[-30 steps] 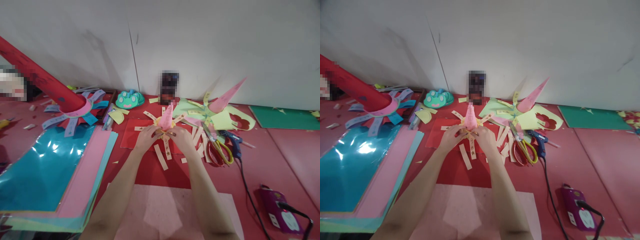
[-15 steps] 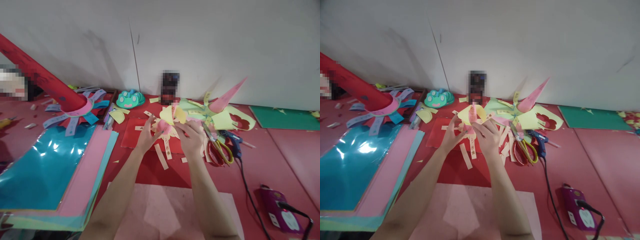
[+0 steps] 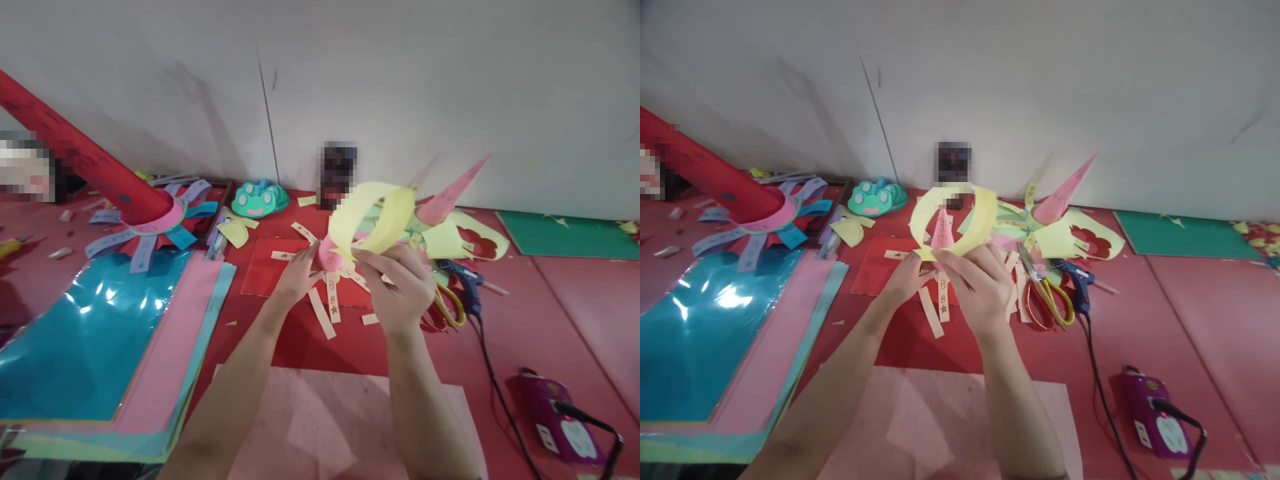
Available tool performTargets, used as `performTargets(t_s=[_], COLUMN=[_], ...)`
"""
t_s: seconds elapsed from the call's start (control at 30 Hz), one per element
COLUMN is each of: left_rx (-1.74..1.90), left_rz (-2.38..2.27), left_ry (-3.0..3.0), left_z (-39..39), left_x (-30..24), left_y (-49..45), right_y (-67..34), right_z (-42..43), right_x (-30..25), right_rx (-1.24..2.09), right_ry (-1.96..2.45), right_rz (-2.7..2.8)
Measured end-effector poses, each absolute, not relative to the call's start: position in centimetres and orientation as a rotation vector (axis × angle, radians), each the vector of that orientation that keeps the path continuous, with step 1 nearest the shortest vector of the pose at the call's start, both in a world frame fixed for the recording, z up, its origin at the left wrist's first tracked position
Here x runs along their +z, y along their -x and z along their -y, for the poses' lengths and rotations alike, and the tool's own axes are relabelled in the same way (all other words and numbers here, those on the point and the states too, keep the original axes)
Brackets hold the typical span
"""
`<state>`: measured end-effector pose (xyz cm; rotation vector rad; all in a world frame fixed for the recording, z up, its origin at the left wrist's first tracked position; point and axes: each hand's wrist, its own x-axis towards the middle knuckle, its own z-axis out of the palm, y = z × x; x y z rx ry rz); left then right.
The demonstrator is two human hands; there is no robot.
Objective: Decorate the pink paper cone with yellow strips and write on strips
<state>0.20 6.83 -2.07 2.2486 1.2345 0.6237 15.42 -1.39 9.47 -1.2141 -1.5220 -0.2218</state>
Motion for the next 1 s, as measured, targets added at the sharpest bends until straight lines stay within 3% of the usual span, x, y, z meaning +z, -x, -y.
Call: performTargets(t_s=[0.23, 0.47, 0.7, 1.0], left_rx=[0.995, 1.684, 1.098, 1.185], left_rz=[-1.177, -1.303, -1.023, -0.921], left_ry=[-2.237, -1.928, -1.409, -1.331], left_z=[-6.5, -4.6, -0.4, 0.2], left_x=[-1.7, 2.3, 3.1, 1.0], left_y=[-0.2, -0.3, -1.6, -2.5], right_y=[-15.7, -17.6, -17.5, -16.0], right_z=[0.6, 1.3, 2.6, 4.1], right_x=[9.2, 8.8, 6.7, 5.6], right_rx=[-0.024, 0.289, 0.503, 0.503], right_ry=[1.420, 1.583, 1.481, 1.364], right_rz=[1.838, 1.747, 1.384, 1.494])
